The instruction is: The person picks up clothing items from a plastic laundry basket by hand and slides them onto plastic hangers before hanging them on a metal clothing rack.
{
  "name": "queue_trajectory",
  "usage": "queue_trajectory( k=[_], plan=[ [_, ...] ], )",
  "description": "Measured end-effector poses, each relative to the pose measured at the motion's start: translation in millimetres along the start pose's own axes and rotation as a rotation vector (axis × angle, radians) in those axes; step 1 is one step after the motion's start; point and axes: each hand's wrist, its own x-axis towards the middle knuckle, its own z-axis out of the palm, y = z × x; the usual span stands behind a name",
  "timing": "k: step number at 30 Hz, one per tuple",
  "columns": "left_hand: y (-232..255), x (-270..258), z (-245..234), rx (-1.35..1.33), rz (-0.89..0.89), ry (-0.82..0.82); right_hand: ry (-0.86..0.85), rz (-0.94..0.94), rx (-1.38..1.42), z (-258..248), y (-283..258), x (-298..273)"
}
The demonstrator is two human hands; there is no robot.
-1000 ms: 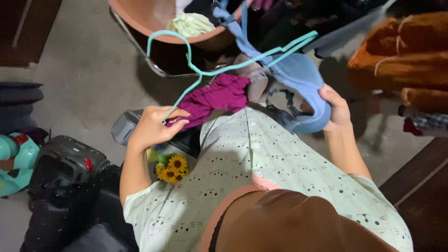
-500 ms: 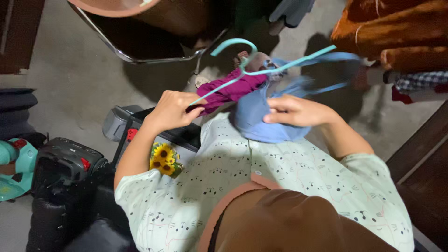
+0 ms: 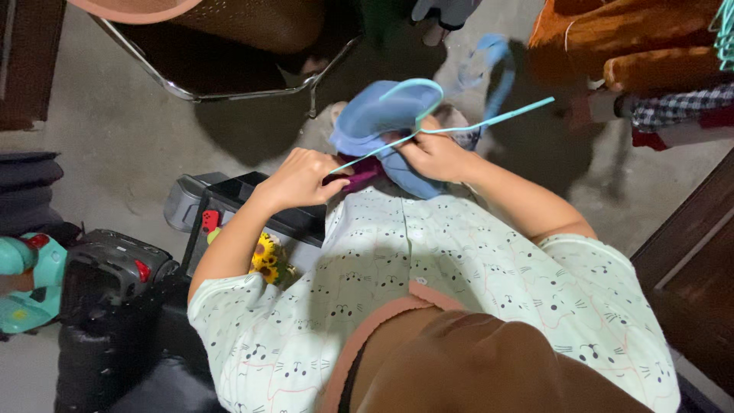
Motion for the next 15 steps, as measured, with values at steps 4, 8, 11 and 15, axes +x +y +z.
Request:
queue_trajectory(
  k=[4,8,11,15],
  plan=[
    [-0.5,9.6,-5.8,0.047,0.046,-0.052,0.025,-0.195,0.116,-15.4,-20.1,27.2],
    [-10.7,19.5,-26.0,0.158,0.034,-0.021,0.365,-0.245,0.23,-28.9,-8.7,44.8],
    [-21.4,33.4,-41.8,0.191,0.04,-0.037,0.521,-0.199,-0.145,-28.4,-0.5,42.3],
    [-33.0,55.4,-52.1,0.235,0.085,-0.092,0.493,-0.419,-0.215,-22.9,7.3,49.8]
  ],
)
